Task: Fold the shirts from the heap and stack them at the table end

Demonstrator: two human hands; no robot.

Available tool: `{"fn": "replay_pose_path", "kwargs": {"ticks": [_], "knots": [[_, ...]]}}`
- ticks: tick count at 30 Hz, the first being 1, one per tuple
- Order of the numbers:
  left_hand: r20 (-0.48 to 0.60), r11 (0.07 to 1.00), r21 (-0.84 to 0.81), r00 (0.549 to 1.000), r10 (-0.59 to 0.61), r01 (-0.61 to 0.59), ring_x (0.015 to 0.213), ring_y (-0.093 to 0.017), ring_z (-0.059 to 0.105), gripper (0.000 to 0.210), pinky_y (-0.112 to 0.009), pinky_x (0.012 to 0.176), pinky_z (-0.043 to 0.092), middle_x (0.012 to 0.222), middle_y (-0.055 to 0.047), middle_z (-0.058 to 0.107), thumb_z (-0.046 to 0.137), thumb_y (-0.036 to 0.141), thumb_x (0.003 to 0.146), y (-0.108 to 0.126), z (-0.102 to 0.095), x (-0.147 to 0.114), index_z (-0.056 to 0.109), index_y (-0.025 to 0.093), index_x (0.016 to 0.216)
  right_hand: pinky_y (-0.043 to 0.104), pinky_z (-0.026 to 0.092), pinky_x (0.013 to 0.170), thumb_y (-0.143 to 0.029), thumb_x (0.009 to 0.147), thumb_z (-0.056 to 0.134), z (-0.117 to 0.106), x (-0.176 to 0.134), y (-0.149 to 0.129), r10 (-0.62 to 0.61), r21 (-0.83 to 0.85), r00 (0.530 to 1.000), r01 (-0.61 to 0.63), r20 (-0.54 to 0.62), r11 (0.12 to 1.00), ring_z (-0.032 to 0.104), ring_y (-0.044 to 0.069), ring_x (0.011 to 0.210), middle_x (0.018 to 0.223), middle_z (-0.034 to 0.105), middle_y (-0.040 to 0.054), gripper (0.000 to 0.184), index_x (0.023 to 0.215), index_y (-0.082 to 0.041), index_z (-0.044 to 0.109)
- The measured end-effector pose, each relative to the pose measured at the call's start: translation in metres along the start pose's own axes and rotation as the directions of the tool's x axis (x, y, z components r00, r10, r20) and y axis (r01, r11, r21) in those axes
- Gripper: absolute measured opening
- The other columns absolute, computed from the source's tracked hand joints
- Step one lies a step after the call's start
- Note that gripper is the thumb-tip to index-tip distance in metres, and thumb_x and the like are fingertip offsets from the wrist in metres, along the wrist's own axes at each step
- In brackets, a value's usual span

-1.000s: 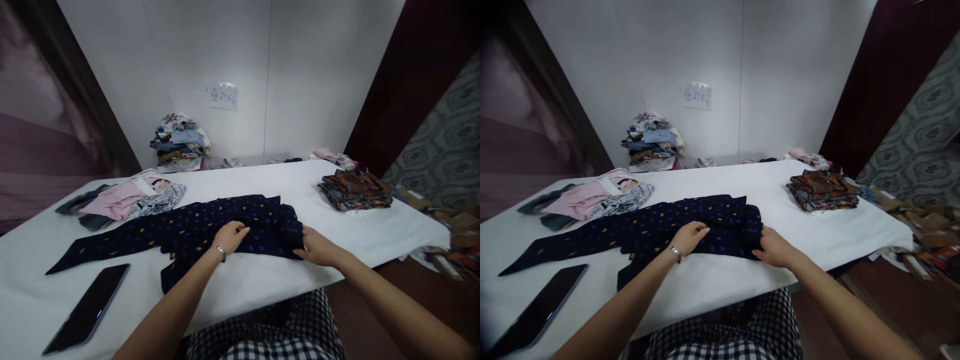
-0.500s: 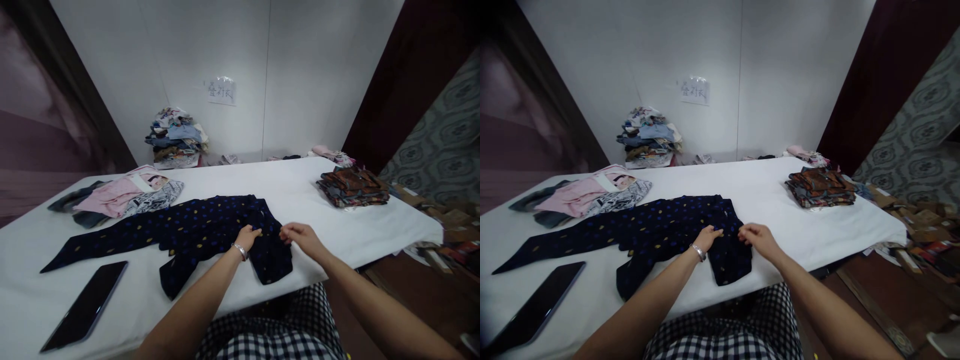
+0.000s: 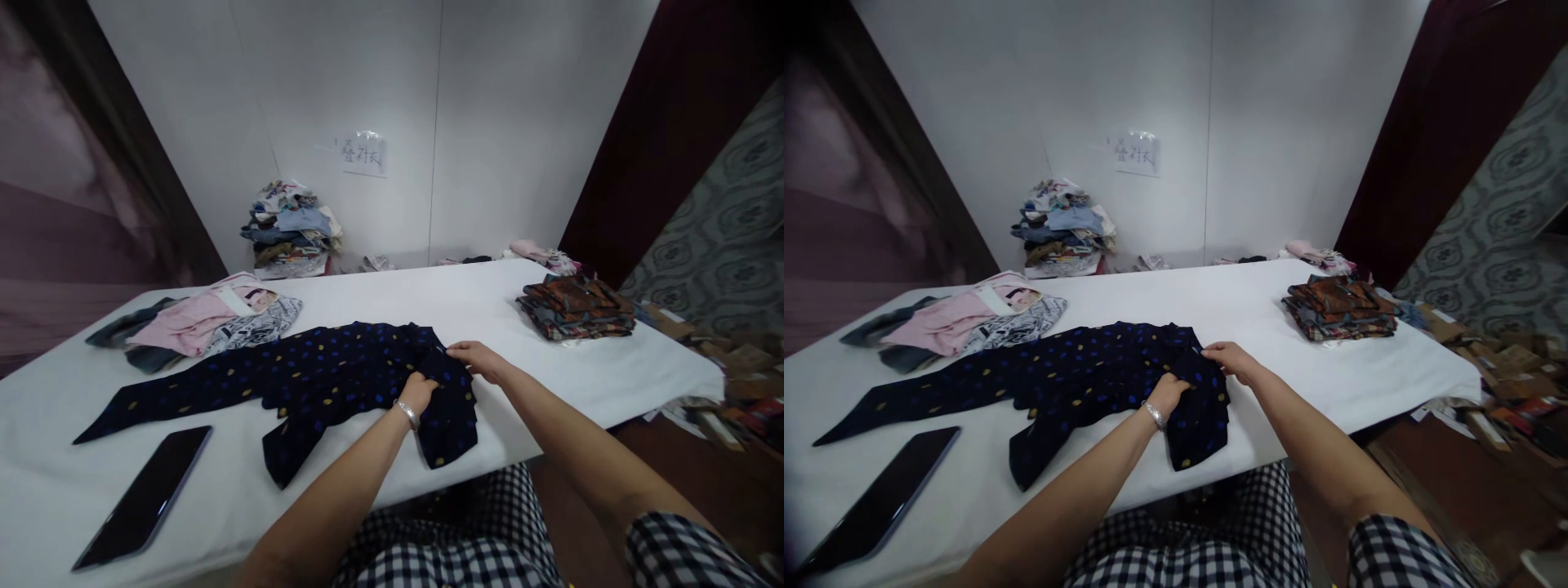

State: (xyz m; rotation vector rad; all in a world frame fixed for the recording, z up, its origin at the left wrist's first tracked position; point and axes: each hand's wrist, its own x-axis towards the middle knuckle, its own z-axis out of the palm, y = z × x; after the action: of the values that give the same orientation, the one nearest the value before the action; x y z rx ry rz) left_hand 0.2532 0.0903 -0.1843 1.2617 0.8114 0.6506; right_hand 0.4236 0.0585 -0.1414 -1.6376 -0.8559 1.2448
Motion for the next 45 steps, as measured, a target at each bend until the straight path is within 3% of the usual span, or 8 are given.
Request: {"fn": "replay_pose_path", "kwargs": {"ticks": [8, 15, 20, 26, 32, 36, 41, 45], "knots": [[0.007, 0.943, 0.307, 0.991, 0.131, -0.127, 0.098, -0.025, 0.062, 0.021, -0.038, 0.095, 0.043, 0.097, -0.010, 0.072, 0.059, 0.017, 0.075, 0.003, 0.006, 0.003, 0.072, 0.013, 0.090, 0.027, 0.054, 0.066, -0.028, 0.075, 0.070, 0.005, -0.004, -0.004, 0.094, 0.221, 0.988, -0.119, 0.119, 0.968, 0.066, 0.017, 0.073, 0.087, 0.070, 0.0099, 0.039, 0.109, -0.012, 0.060], [0.086, 0.854, 0.434, 0.957, 0.278, -0.287, 0.089, -0.021, 0.061, 0.025, -0.032, 0.087, 0.046, 0.099, -0.007, 0.068, 0.059, 0.028, 0.077, 0.007, -0.007, -0.012, 0.072, 0.019, 0.097, 0.021, 0.051, 0.061, -0.002, 0.061, 0.059, -0.006, -0.011, -0.024, -0.212, 0.117, 0.976, 0.207, 0.038, 0.971, 0.063, 0.012, 0.069, 0.094, 0.069, 0.0006, 0.072, 0.129, -0.022, 0.050], [-0.019, 0.733, 0.608, 0.917, 0.399, -0.307, 0.081, -0.018, 0.060, 0.020, -0.028, 0.078, 0.048, 0.093, -0.004, 0.066, 0.056, 0.031, 0.078, 0.036, -0.072, -0.023, 0.070, 0.022, 0.089, 0.022, 0.048, 0.054, -0.004, 0.062, 0.057, -0.062, 0.000, -0.058, -0.354, -0.199, 0.916, 0.318, -0.189, 0.927, 0.059, 0.012, 0.061, 0.096, 0.069, 0.0018, 0.072, 0.131, -0.022, 0.051], [-0.174, 0.349, 0.937, 0.884, 0.434, 0.013, 0.107, -0.022, 0.057, 0.035, -0.031, 0.096, 0.041, 0.122, -0.009, 0.059, 0.048, 0.032, 0.084, 0.080, -0.183, -0.003, 0.061, 0.019, 0.114, 0.026, 0.052, 0.067, -0.010, 0.066, 0.059, -0.097, 0.008, -0.078, -0.495, -0.299, 0.832, 0.421, -0.249, 0.857, 0.062, 0.015, 0.076, 0.100, 0.068, 0.0048, 0.067, 0.131, -0.020, 0.052], [-0.098, 0.147, 0.986, 0.989, 0.111, 0.081, 0.113, -0.026, 0.056, 0.069, -0.032, 0.092, 0.042, 0.133, -0.012, 0.053, 0.058, 0.043, 0.076, 0.078, -0.213, 0.033, 0.040, 0.021, 0.139, 0.026, 0.052, 0.065, -0.019, 0.070, 0.063, -0.077, -0.021, -0.093, -0.516, -0.270, 0.854, 0.483, -0.065, 0.833, 0.061, 0.014, 0.072, 0.097, 0.068, 0.0022, 0.059, 0.128, -0.024, 0.055], [-0.115, 0.035, 0.992, 0.992, -0.057, 0.117, 0.091, -0.027, 0.064, 0.031, -0.032, 0.077, 0.046, 0.096, -0.009, 0.070, 0.060, 0.034, 0.073, 0.070, -0.201, 0.042, 0.068, 0.023, 0.101, 0.027, 0.054, 0.065, -0.024, 0.070, 0.068, -0.077, -0.037, -0.103, -0.508, -0.246, 0.861, 0.485, -0.034, 0.839, 0.063, 0.016, 0.075, 0.097, 0.068, 0.0024, 0.055, 0.125, -0.027, 0.058], [-0.200, -0.015, 0.979, 0.977, 0.071, 0.201, 0.084, -0.026, 0.064, 0.020, -0.034, 0.075, 0.045, 0.084, -0.009, 0.070, 0.052, 0.033, 0.079, 0.099, -0.206, 0.038, 0.068, 0.022, 0.074, 0.029, 0.055, 0.068, -0.026, 0.070, 0.072, -0.084, -0.047, -0.102, -0.532, -0.196, 0.847, 0.520, -0.011, 0.832, 0.064, 0.017, 0.080, 0.102, 0.067, 0.0035, 0.056, 0.124, -0.029, 0.058], [-0.352, 0.281, 0.930, 0.794, 0.496, 0.237, 0.089, -0.027, 0.060, 0.025, -0.040, 0.084, 0.043, 0.083, -0.009, 0.068, 0.051, 0.034, 0.083, 0.177, -0.210, 0.072, 0.067, 0.015, 0.082, 0.031, 0.056, 0.066, -0.025, 0.069, 0.072, -0.094, -0.031, -0.112, -0.601, -0.177, 0.785, 0.576, -0.154, 0.798, 0.065, 0.019, 0.081, 0.102, 0.067, 0.0037, 0.054, 0.121, -0.029, 0.059]]}}
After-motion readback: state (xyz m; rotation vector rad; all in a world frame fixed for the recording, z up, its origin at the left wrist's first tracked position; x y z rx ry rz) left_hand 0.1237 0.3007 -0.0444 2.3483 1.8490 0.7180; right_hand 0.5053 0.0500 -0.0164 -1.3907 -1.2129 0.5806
